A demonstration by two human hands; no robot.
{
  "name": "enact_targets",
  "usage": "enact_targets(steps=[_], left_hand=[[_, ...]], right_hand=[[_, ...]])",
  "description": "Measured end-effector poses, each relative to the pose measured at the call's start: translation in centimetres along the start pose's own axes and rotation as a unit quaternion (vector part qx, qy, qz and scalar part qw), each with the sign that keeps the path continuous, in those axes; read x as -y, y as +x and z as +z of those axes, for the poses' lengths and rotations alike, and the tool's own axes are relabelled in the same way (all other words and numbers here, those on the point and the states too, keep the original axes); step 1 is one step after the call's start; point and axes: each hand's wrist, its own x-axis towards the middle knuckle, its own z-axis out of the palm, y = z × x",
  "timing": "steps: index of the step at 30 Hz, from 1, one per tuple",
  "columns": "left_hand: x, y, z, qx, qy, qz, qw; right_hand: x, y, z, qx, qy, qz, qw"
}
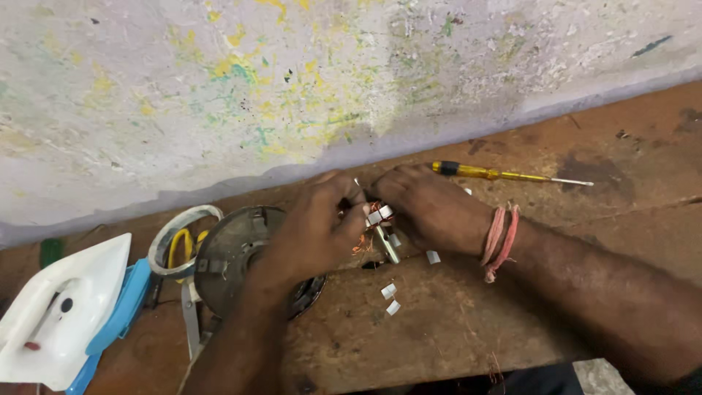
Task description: The person assembles a motor rotor by inserting white insulating pieces into slots and winding copper wire around them. They then use a screwdriver to adjust components inside a circular metal housing.
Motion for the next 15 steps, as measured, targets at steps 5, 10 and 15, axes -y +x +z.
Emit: enact_targets(steps=[5,10,15], left_hand=[[-0.6,-0.5,-0.7,-0.015,0.087,0.118,0.989],[-1.0,-0.3,-0.1,-0.021,0.167,0.106,0.980],[-0.3,-0.1,1.0,-0.047,0.145,0.100,0.983]], right_hand=[[0.0,0.1,0.1,0.008,0.002,0.013,1.000],[0.0,0.0,-0.2,-0.014,0.011,-0.001,1.000],[0.6,0.1,-0.4,0.011,0.008,0.033,0.999]])
